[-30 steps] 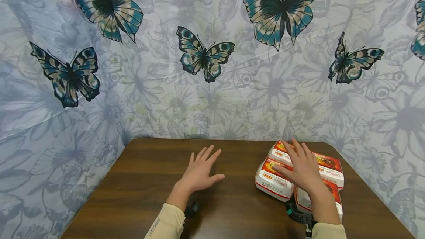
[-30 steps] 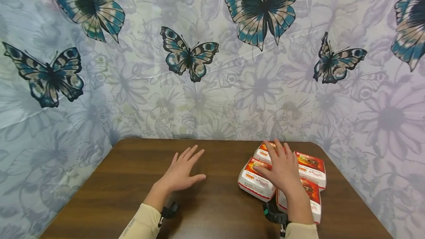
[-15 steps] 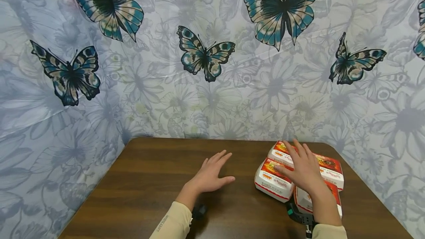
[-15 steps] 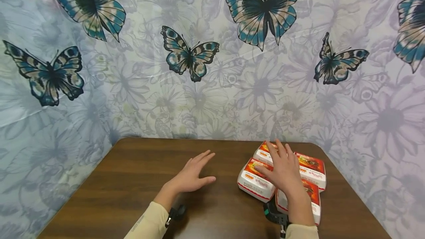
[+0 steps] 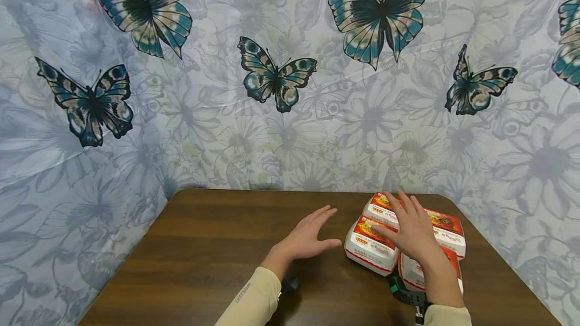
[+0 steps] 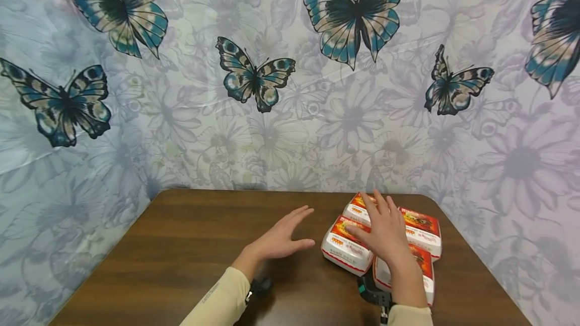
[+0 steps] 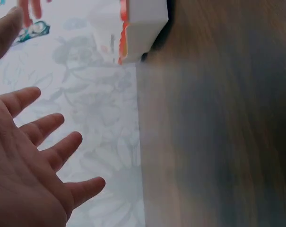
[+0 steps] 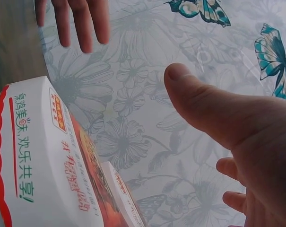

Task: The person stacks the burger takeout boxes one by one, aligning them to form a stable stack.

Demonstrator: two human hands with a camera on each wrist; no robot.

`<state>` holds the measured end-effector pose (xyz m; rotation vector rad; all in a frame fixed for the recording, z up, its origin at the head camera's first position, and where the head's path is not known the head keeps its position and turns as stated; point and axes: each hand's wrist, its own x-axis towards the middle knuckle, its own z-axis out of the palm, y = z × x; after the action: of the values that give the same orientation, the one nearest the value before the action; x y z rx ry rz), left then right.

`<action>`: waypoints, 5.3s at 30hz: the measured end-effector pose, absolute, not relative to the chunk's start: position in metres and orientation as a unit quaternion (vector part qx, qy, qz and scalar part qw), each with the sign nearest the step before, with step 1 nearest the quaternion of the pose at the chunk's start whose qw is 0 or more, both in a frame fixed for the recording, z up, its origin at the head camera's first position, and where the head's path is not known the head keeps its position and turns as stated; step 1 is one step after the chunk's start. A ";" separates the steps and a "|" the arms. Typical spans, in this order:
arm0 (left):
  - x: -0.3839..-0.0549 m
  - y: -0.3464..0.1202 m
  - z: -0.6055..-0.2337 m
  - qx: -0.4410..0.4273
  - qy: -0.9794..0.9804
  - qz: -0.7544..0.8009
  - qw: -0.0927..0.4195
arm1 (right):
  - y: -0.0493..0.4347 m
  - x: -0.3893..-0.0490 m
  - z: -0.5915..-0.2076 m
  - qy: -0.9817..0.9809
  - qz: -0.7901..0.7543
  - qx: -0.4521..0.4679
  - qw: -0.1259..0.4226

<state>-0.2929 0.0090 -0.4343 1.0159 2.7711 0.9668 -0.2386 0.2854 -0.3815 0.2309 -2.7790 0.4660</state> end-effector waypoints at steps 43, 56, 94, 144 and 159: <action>-0.329 0.091 -0.468 0.377 0.844 0.366 0.105 | 0.277 -0.244 -0.387 -0.962 0.169 0.116 0.180; -0.325 0.084 -0.469 0.364 0.853 0.356 0.110 | 0.274 -0.240 -0.390 -0.966 0.176 0.106 0.158; -0.307 -0.001 -0.472 0.320 0.866 0.372 0.093 | 0.333 -0.222 -0.382 -0.967 0.214 0.079 0.114; -0.314 -0.054 -0.473 0.285 0.869 0.399 0.070 | 0.407 -0.208 -0.411 -0.951 0.279 0.034 -0.129; -0.314 -0.049 -0.457 0.256 0.899 0.340 0.105 | 0.394 -0.244 -0.401 -0.944 0.288 0.087 -0.138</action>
<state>-0.3141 -0.0490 -0.4568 0.7559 2.6496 1.0011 -0.2445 0.3941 -0.4013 0.3017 -3.2559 0.9943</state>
